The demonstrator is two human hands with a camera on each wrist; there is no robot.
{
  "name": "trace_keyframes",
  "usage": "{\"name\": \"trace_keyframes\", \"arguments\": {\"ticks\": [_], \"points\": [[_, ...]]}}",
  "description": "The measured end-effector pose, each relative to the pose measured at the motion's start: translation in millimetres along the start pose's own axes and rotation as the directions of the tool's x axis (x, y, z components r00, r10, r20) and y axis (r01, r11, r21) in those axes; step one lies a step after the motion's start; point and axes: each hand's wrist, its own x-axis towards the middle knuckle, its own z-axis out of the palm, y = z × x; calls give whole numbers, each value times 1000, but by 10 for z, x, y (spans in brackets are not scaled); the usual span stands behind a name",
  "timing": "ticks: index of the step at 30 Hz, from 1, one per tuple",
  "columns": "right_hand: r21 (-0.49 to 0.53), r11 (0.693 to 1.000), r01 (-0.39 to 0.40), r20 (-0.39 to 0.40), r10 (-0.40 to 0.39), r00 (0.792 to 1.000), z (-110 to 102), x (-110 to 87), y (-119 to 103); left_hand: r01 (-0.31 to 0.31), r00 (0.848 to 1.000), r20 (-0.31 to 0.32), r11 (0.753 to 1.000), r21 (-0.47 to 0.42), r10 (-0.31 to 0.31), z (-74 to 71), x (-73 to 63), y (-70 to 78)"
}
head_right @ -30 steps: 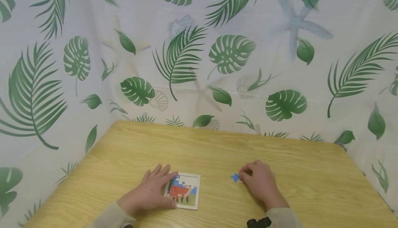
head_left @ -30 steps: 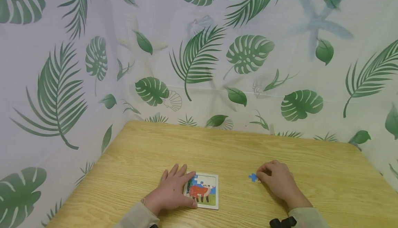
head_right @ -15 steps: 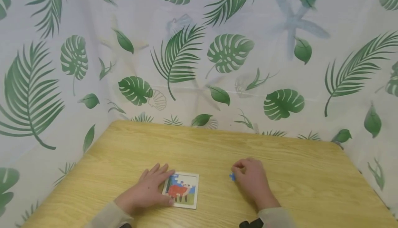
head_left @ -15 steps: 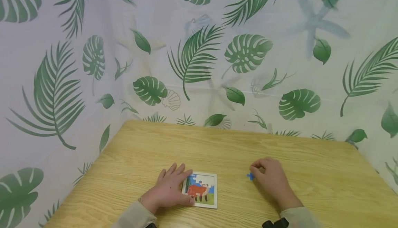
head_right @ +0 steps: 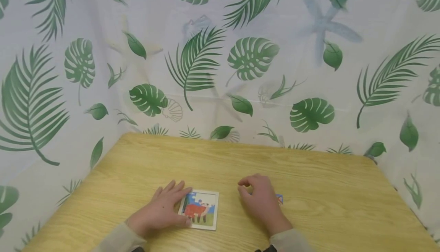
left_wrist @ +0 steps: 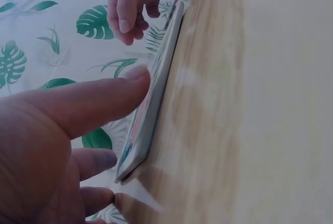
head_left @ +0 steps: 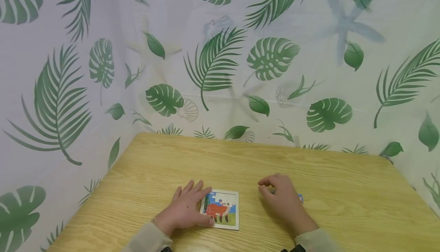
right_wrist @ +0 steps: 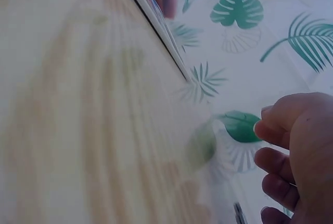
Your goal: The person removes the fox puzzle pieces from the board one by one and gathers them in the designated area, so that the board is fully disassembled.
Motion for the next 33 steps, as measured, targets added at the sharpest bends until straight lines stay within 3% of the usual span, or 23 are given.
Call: {"name": "trace_keyframes", "arguments": {"ticks": [8,19,33], "points": [[5,1000,4,23,-4,1000,204,29,-150,6,1000,-28,999,36,-5,16,-10,21],[47,998,50,127,-56,990,381,9,-418,4,1000,-8,1000,31,-4,11,-25,6],[106,987,125,306,-152,940,606,70,-776,-11,1000,12,999,41,11,-6,-3,-16]]}}
